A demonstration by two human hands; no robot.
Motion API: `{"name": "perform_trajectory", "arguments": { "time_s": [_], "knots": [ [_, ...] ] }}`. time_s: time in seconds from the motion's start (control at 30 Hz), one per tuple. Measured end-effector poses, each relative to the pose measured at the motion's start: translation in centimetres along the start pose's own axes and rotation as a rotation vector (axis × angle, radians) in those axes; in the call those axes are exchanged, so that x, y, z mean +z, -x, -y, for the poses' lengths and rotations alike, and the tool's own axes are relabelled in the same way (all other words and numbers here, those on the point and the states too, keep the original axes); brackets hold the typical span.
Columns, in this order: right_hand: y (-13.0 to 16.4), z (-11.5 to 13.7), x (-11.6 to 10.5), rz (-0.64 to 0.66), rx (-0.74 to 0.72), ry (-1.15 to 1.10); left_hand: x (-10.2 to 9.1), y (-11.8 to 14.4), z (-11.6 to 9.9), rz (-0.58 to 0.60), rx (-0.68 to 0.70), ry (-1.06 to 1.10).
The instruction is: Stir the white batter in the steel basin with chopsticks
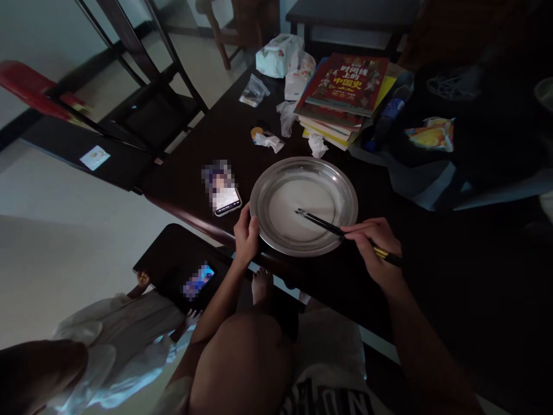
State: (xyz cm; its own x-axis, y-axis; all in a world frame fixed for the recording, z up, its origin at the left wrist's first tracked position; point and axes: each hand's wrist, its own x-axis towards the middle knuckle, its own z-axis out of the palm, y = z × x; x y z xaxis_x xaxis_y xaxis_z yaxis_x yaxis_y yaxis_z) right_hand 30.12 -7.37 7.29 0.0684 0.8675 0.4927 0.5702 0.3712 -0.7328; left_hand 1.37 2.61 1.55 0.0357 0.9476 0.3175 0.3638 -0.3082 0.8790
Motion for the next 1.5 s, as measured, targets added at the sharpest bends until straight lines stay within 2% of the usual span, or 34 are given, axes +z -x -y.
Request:
{"name": "perform_trajectory", "arguments": {
  "time_s": [0.07,0.23,0.37,0.53,0.7,0.87,1.0,1.17,1.33,1.5],
  "knots": [
    [0.05,-0.02,-0.01,-0.026,0.033,-0.019,-0.01,0.00,-0.02,0.004,-0.004,-0.003],
    [0.00,0.29,0.04,0.050,0.028,-0.007,0.00,0.03,-0.10,0.001,-0.017,-0.001],
    [-0.04,0.35,-0.10,-0.012,0.054,0.004,0.03,0.04,-0.17,0.002,-0.019,-0.002],
    [-0.09,0.30,0.08,0.049,-0.001,0.004,0.04,0.00,-0.23,0.003,-0.021,-0.005],
    [-0.01,0.16,0.06,-0.031,0.027,-0.014,0.03,-0.03,-0.21,0.001,-0.014,-0.028],
    [-0.07,0.32,0.10,0.049,0.016,-0.007,0.06,0.01,-0.20,-0.012,-0.015,-0.020],
    [-0.10,0.36,0.07,-0.021,0.041,-0.020,0.04,0.02,-0.22,-0.006,-0.023,-0.019],
    [-0.15,0.53,0.07,0.047,0.025,-0.017,-0.01,0.02,-0.09,-0.002,-0.015,-0.021],
    [-0.12,0.52,-0.07,-0.015,0.030,-0.016,0.04,0.03,-0.08,-0.009,-0.020,-0.010],
    [-0.19,0.47,0.08,0.054,-0.008,-0.020,0.07,0.01,-0.20,-0.004,-0.024,-0.011]
  ]
}}
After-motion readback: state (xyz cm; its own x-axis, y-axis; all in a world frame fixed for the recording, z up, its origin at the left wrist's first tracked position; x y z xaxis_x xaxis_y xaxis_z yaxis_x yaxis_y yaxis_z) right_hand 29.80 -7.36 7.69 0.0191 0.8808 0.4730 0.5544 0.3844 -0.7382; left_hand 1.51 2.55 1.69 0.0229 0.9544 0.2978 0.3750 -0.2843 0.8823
